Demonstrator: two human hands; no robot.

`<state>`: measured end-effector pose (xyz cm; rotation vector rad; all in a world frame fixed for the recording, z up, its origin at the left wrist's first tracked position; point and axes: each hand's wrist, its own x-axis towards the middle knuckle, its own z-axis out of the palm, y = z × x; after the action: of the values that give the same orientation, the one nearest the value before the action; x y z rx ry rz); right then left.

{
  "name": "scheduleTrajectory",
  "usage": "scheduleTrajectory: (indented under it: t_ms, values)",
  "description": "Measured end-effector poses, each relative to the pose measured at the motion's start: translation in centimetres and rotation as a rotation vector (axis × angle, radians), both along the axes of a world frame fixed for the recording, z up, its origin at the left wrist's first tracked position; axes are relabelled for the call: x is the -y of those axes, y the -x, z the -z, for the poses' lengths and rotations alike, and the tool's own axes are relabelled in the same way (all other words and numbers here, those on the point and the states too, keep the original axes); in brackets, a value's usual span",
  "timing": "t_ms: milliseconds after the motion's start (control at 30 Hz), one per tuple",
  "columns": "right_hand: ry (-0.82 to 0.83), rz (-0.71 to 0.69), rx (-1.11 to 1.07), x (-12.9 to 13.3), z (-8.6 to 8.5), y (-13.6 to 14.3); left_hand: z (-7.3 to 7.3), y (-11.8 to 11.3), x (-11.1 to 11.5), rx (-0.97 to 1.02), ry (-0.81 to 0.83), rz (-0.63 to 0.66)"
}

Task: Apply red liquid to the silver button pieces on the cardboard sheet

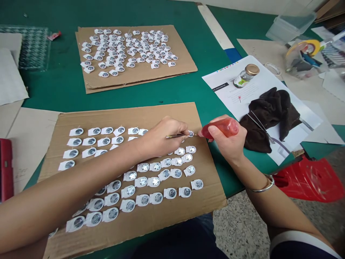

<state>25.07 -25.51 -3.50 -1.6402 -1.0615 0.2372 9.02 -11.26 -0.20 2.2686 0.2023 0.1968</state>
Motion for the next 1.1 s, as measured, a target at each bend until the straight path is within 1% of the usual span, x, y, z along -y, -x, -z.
scheduleTrajectory:
  t_ms: [433, 800, 1100]
  values:
    - [0.002, -0.006, -0.040, 0.01, 0.12, 0.08, 0.29, 0.00, -0.20, -0.030, 0.057, -0.018]
    - [-0.003, -0.013, -0.017, -0.05, 0.10, 0.17, 0.64, -0.04, -0.25, -0.017, 0.085, -0.027]
    - [0.009, -0.032, -0.002, -0.06, 0.02, 0.42, 0.60, -0.10, -0.20, -0.022, 0.105, -0.041]
